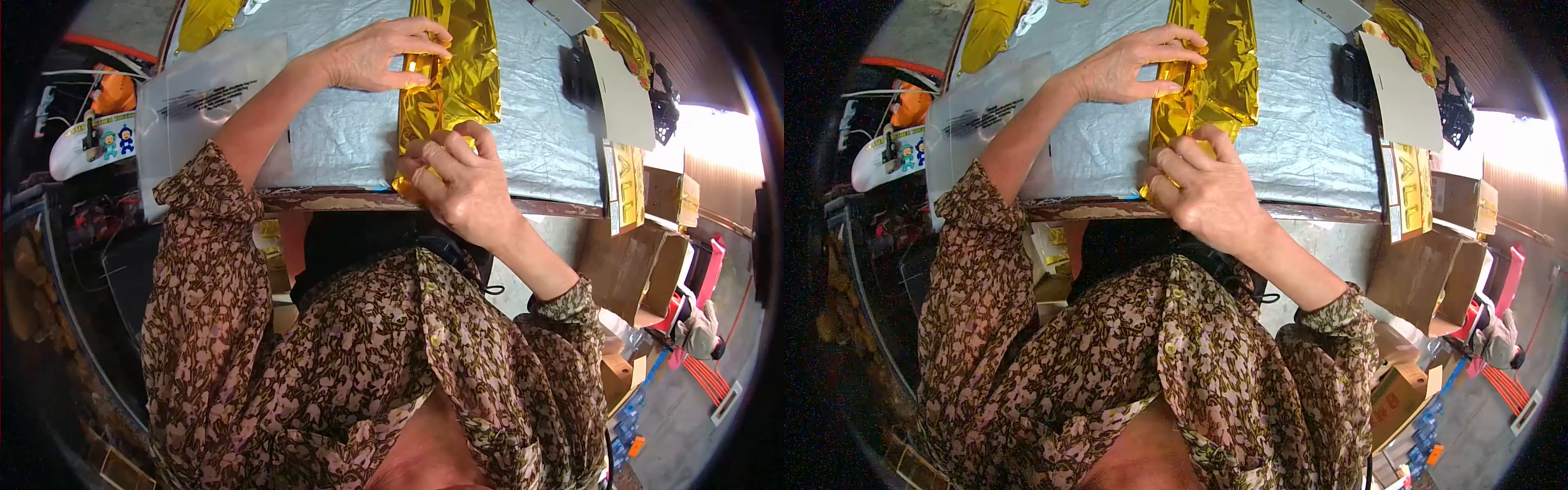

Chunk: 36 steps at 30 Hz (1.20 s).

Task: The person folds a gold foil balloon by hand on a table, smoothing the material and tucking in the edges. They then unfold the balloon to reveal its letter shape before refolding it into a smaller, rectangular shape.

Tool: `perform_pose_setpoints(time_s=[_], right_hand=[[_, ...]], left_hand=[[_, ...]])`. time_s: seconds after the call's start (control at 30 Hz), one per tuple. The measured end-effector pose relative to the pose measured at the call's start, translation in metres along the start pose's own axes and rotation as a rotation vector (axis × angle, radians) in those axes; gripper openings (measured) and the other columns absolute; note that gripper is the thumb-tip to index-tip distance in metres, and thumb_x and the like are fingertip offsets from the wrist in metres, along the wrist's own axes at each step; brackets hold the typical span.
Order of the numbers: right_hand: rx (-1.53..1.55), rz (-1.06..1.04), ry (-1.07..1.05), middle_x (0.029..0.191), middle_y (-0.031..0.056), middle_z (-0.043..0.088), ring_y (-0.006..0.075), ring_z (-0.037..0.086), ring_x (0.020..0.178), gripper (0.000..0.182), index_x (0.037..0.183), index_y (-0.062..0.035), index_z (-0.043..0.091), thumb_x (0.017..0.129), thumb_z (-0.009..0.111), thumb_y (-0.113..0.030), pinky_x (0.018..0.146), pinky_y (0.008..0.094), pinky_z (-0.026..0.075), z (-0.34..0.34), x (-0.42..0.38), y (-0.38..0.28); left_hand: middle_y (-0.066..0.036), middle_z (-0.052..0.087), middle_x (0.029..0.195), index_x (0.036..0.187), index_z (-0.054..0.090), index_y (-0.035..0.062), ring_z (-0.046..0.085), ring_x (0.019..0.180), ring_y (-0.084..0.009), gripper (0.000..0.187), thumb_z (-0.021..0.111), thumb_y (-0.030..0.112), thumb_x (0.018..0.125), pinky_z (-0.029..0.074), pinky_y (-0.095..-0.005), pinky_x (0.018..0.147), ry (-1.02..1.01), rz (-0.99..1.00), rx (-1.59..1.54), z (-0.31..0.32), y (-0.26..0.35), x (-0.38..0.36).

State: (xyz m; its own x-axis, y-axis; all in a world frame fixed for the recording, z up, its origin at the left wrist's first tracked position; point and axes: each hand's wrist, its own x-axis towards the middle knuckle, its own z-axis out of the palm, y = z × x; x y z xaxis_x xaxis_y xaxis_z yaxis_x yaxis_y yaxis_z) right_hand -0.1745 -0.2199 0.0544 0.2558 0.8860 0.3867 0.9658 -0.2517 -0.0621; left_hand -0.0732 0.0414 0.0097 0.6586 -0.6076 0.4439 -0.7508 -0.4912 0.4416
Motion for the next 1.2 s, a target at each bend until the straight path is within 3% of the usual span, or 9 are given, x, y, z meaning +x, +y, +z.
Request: perform_pose_setpoints(time_s=[0.17,0.3,0.4,0.5,0.57,0.73,0.87,1.03,1.2], right_hand=[[0.113,0.063,0.186,0.111,0.0043,0.072,0.0216,0.066,0.096,0.031,0.109,-0.0080,0.076,0.079,0.083,-0.012,0.093,0.0427,0.048,0.011,-0.010,-0.001],[0.174,0.113,0.193,0.111,0.0055,0.074,0.0200,0.067,0.090,0.028,0.107,-0.0067,0.076,0.080,0.084,-0.011,0.090,0.0403,0.048,0.016,-0.020,-0.005],[0.240,0.099,0.125,0.119,0.0070,0.074,0.0217,0.069,0.099,0.035,0.115,-0.0054,0.074,0.085,0.084,-0.019,0.095,0.0419,0.047,0.010,-0.023,-0.006],[0.174,0.199,0.026,0.149,0.0123,0.063,0.0299,0.059,0.139,0.071,0.148,-0.0043,0.057,0.093,0.074,-0.046,0.120,0.0512,0.035,-0.004,-0.003,-0.011],[0.154,0.196,-0.073,0.152,0.0125,0.060,0.0298,0.056,0.142,0.074,0.150,-0.0045,0.056,0.094,0.071,-0.049,0.123,0.0526,0.032,0.003,-0.007,-0.013],[0.174,0.201,-0.210,0.156,0.0107,0.057,0.0299,0.052,0.147,0.077,0.154,-0.0068,0.053,0.095,0.068,-0.054,0.129,0.0550,0.025,0.010,-0.023,-0.025],[0.069,0.141,-0.201,0.154,0.0099,0.058,0.0279,0.053,0.146,0.072,0.150,-0.0065,0.058,0.093,0.072,-0.049,0.129,0.0529,0.027,0.009,-0.025,-0.022],[0.113,0.142,-0.005,0.128,0.0091,0.074,0.0239,0.069,0.122,0.048,0.128,-0.0064,0.074,0.087,0.083,-0.028,0.113,0.0467,0.048,0.018,-0.021,-0.031],[0.127,0.052,0.085,0.111,0.0078,0.079,0.0246,0.075,0.106,0.034,0.114,-0.0040,0.077,0.085,0.086,-0.019,0.103,0.0437,0.055,0.021,-0.025,-0.029]], left_hand=[[-0.009,0.056,0.149,0.138,0.067,0.0098,0.055,0.138,-0.0295,0.046,0.075,0.013,0.094,0.047,-0.0417,0.119,-0.069,-0.068,-0.058,-0.002,0.004,-0.001],[-0.008,0.056,0.149,0.138,0.067,0.0099,0.056,0.137,-0.0288,0.045,0.075,0.015,0.094,0.048,-0.0414,0.117,-0.057,-0.075,-0.054,0.000,0.001,-0.003],[-0.008,0.056,0.149,0.138,0.067,0.0099,0.056,0.136,-0.0285,0.045,0.076,0.016,0.095,0.049,-0.0416,0.116,-0.057,-0.052,-0.051,0.001,0.002,-0.001],[-0.008,0.056,0.149,0.138,0.067,0.0103,0.057,0.135,-0.0281,0.045,0.076,0.016,0.095,0.050,-0.0417,0.115,-0.041,-0.033,-0.033,0.001,-0.001,-0.001],[-0.007,0.059,0.146,0.136,0.069,0.0110,0.066,0.122,-0.0274,0.046,0.079,0.023,0.093,0.056,-0.0400,0.108,0.002,0.011,0.026,0.002,-0.001,-0.001],[-0.007,0.059,0.146,0.135,0.069,0.0109,0.067,0.122,-0.0278,0.045,0.078,0.023,0.093,0.056,-0.0400,0.107,0.007,0.005,0.018,0.005,0.000,-0.001],[-0.008,0.057,0.146,0.137,0.068,0.0107,0.060,0.132,-0.0289,0.044,0.076,0.018,0.094,0.051,-0.0416,0.114,-0.045,-0.019,-0.022,0.003,-0.001,0.000],[-0.009,0.058,0.146,0.136,0.068,0.0102,0.060,0.131,-0.0296,0.043,0.077,0.016,0.094,0.051,-0.0415,0.114,-0.042,-0.010,-0.040,0.000,0.005,0.003],[-0.010,0.058,0.145,0.135,0.068,0.0098,0.060,0.131,-0.0301,0.042,0.076,0.015,0.094,0.051,-0.0416,0.113,-0.030,0.045,-0.005,-0.004,0.006,0.005]])
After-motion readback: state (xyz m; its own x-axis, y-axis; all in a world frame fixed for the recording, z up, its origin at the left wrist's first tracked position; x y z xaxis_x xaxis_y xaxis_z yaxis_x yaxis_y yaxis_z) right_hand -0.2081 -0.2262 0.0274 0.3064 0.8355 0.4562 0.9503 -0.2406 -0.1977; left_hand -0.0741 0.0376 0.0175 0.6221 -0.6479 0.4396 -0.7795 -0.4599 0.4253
